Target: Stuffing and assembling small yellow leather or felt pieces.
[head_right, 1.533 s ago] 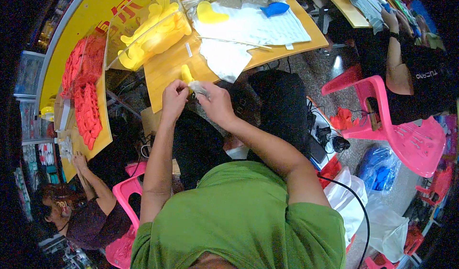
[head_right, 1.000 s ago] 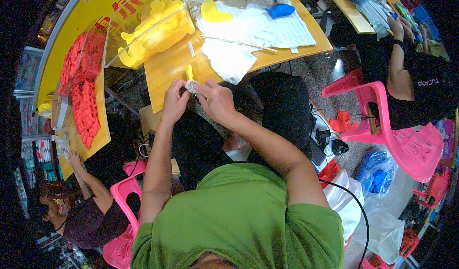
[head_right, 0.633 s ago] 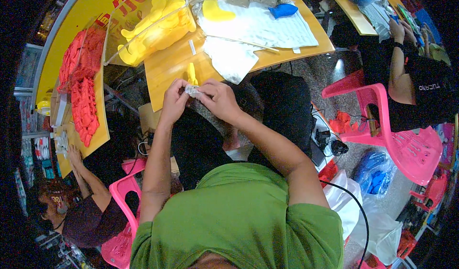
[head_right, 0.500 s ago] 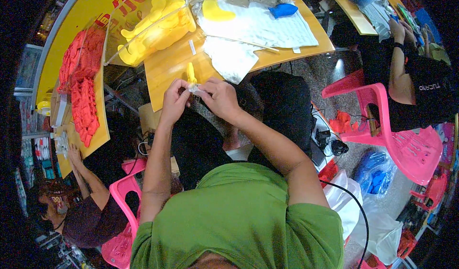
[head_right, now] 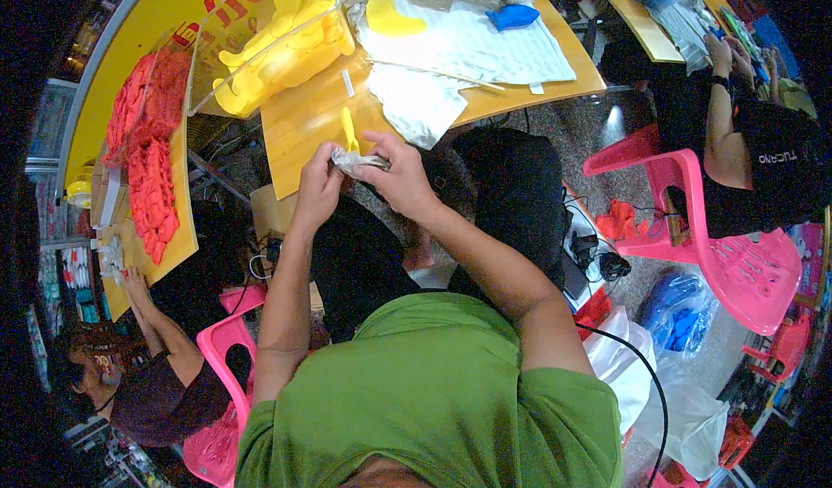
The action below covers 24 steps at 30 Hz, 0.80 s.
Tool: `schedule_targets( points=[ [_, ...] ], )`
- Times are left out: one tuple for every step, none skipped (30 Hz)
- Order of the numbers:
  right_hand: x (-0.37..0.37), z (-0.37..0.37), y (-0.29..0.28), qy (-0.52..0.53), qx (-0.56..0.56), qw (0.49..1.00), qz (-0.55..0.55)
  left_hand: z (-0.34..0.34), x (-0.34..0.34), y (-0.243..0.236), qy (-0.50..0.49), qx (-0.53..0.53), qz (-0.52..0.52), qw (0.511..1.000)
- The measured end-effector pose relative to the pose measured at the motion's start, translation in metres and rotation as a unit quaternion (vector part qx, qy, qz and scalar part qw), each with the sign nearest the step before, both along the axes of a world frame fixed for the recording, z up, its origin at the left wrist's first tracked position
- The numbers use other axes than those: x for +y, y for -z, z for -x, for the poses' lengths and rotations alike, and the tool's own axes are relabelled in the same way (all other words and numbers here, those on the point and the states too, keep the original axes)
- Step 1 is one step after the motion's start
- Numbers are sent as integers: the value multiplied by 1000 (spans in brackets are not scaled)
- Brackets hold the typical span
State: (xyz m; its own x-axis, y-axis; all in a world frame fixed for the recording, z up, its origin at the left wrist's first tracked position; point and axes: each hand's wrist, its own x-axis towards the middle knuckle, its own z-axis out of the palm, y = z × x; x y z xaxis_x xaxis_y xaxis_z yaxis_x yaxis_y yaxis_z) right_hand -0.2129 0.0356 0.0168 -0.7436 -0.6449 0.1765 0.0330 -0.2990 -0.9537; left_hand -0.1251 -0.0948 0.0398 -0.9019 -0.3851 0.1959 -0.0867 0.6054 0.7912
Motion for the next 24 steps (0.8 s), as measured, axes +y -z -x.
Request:
schedule_targets(
  points=[
    [4, 1, -2, -29, -49, 998, -36, -1, 2, -1, -3, -19, -78, 997],
    [6, 1, -6, -58, -98, 991, -73, -2, 3, -1, -3, -19, -78, 997],
    [8, 2, -8, -59, -98, 991, -73, -3, 4, -1, -1, -12, -107, 994],
    [9, 3, -10, -84, -114, 987, -73, -4, 4, -1, 1, -5, -136, 991],
    [10, 3, -11, -108, -130, 983, -72, -4, 4, -1, 2, -4, -136, 991],
    [10, 3, -9, -107, -130, 983, -72, -4, 5, 0, 8, 6, -143, 990],
    [10, 2, -7, -79, -95, 990, -64, -4, 5, 0, 14, 17, -150, 988],
    [8, 0, -8, -53, -61, 995, -55, -4, 6, 1, 13, 17, -150, 988],
    [8, -1, -10, -53, -61, 995, -55, -5, 7, 3, -3, 36, -180, 983],
    [8, -3, -12, -33, -108, 992, -54, -5, 8, 3, -18, 55, -210, 976],
    [8, -4, -14, -10, -155, 986, -54, -4, 11, 3, -18, 55, -210, 976],
    [7, -4, -13, -10, -155, 986, -54, -3, 15, 2, -51, 58, -181, 980],
    [7, -5, -11, 16, -166, 984, -59, -3, 19, 2, -85, 59, -153, 983],
    [7, -6, -9, 41, -178, 981, -63, -3, 22, 2, -85, 59, -153, 983],
    [7, -7, -9, 41, -178, 981, -63, -3, 25, 3, -89, 65, -88, 990],
    [8, -8, -9, 43, -184, 980, -60, -2, 26, 3, -92, 70, -23, 993],
    [8, -10, -9, 44, -189, 979, -56, -2, 27, 3, -92, 70, -23, 993],
    [10, -10, -9, 44, -189, 979, -56, -1, 27, 3, -97, 70, 5, 993],
    [13, -9, -10, 25, -186, 981, -50, 0, 26, 3, -101, 70, 33, 992],
    [15, -8, -11, 5, -182, 982, -44, 1, 26, 3, -105, 70, 62, 990],
    [16, -7, -13, 5, -182, 982, -44, 1, 25, 3, -106, 70, 61, 990],
    [17, -6, -15, -14, -216, 976, -40, 1, 23, 2, -99, 77, 54, 991],
    [19, -4, -16, -31, -249, 967, -36, 1, 23, 0, -90, 85, 46, 991],
    [21, -2, -15, -30, -250, 967, -36, 1, 24, -3, -89, 84, 46, 991]
  ],
)
